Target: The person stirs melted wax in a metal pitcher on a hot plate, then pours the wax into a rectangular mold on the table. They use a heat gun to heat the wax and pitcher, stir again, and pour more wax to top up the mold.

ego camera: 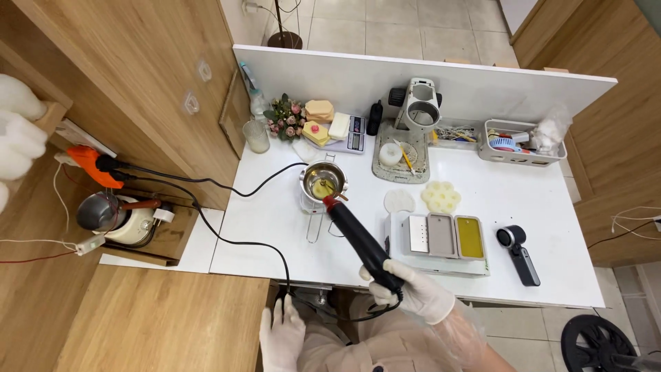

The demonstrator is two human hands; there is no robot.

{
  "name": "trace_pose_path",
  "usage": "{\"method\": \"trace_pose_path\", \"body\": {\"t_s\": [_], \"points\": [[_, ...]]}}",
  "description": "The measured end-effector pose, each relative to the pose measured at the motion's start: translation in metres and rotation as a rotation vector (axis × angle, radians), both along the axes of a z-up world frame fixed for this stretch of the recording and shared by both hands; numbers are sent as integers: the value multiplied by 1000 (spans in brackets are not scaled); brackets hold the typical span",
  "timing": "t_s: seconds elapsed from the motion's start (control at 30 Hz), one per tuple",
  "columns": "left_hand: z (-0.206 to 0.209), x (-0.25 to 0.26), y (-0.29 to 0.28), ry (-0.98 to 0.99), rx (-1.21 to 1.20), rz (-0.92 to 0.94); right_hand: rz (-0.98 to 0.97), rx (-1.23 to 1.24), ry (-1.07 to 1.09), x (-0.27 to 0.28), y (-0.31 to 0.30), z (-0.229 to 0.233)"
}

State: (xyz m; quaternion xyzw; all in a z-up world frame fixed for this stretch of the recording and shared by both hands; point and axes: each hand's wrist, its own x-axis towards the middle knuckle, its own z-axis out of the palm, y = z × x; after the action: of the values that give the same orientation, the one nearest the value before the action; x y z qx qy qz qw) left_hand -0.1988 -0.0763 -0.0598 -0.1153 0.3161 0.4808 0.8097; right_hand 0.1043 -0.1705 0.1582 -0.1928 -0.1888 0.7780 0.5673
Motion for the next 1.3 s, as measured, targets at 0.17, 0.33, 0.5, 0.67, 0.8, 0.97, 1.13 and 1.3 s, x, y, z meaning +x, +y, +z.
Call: {"method": "trace_pose_path", "body": {"t_s": [0.17, 0.33, 0.5, 0.67, 0.8, 0.97, 1.13, 1.3], "points": [[-80, -77, -40, 111, -125, 237, 51, 22, -264, -56, 23, 33], [-47, -119, -48, 458, -134, 313, 102, 72, -250, -95, 36, 30], [77, -95, -34, 417, 5, 34, 103, 73, -288, -122, 63, -11], [110, -76, -43, 22, 232, -39, 175, 26, -536, -153, 69, -5], [122, -83, -45, -211, 251, 303, 219, -94, -589, -156, 63, -40], [95, -108, -43, -507, 345, 365, 222, -215, -542, -161, 68, -85], [90, -126, -42, -173, 371, 384, 274, -243, -592, -179, 97, -135], [126, -144, -25, 123, 190, 208, 338, -276, -656, -222, 121, -138]]}}
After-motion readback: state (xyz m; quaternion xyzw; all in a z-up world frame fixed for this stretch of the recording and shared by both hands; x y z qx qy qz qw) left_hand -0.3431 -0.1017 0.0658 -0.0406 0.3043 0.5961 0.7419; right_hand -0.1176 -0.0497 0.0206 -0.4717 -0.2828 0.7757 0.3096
